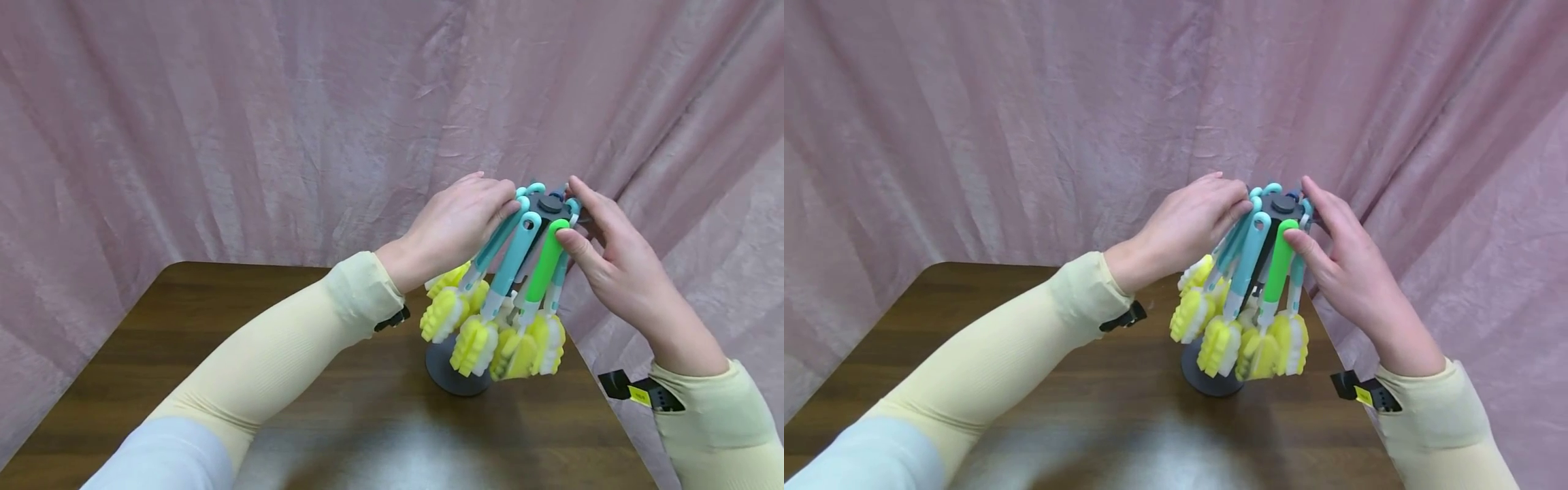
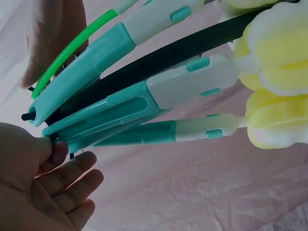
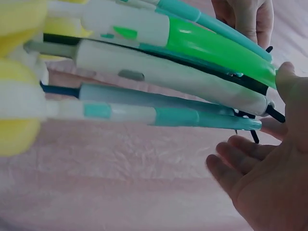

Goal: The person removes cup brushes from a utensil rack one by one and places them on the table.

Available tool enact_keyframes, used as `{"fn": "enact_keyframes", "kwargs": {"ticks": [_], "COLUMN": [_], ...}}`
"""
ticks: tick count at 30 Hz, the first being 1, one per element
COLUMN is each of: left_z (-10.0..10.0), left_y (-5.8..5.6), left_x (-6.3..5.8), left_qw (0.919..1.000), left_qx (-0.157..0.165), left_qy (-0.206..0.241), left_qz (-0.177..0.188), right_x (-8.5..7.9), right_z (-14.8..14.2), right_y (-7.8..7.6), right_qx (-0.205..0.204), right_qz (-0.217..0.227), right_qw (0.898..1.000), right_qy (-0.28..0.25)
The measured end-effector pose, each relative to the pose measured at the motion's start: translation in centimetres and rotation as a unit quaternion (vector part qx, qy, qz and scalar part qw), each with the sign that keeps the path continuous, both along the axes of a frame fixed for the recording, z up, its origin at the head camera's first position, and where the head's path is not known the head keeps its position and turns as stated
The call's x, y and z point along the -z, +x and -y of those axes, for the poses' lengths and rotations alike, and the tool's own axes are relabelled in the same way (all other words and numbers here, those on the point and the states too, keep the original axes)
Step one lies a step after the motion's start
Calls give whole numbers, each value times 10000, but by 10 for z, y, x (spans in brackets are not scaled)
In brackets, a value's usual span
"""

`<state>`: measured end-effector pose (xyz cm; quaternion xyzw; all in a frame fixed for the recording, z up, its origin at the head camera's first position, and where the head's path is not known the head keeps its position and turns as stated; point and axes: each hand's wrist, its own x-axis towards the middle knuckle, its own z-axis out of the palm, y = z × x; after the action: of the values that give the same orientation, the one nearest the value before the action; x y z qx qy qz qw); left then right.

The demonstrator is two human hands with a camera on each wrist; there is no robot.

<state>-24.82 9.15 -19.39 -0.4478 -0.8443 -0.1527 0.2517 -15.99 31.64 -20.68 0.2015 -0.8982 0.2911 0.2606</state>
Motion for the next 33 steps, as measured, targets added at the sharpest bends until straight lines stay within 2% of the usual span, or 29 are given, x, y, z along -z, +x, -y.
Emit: {"fn": "enact_keyframes", "kwargs": {"ticks": [8, 13, 17, 20, 24, 33], "left_z": [4, 8, 13, 19, 31, 47], "left_y": [0, -1, -3, -4, -1, 17], "left_x": [-2, -1, 3, 8, 17, 56], "left_qw": [10000, 9998, 9987, 9975, 9961, 9928], "left_qx": [16, 100, 201, 161, -1, 31], "left_qy": [-61, 42, 229, 338, 406, 555], "left_qz": [-2, 155, 414, 606, 779, 1060], "right_x": [-7, -11, -11, -10, -6, 2], "right_z": [8, 28, 38, 41, 41, 39], "right_y": [7, 8, 8, 7, 5, 3], "right_qx": [344, 504, 722, 806, 833, 966], "right_qz": [-538, -1271, -1432, -1504, -1613, -1754], "right_qw": [9934, 9754, 9645, 9617, 9631, 9680], "right_qy": [957, 1729, 2099, 2146, 1985, 1516]}}
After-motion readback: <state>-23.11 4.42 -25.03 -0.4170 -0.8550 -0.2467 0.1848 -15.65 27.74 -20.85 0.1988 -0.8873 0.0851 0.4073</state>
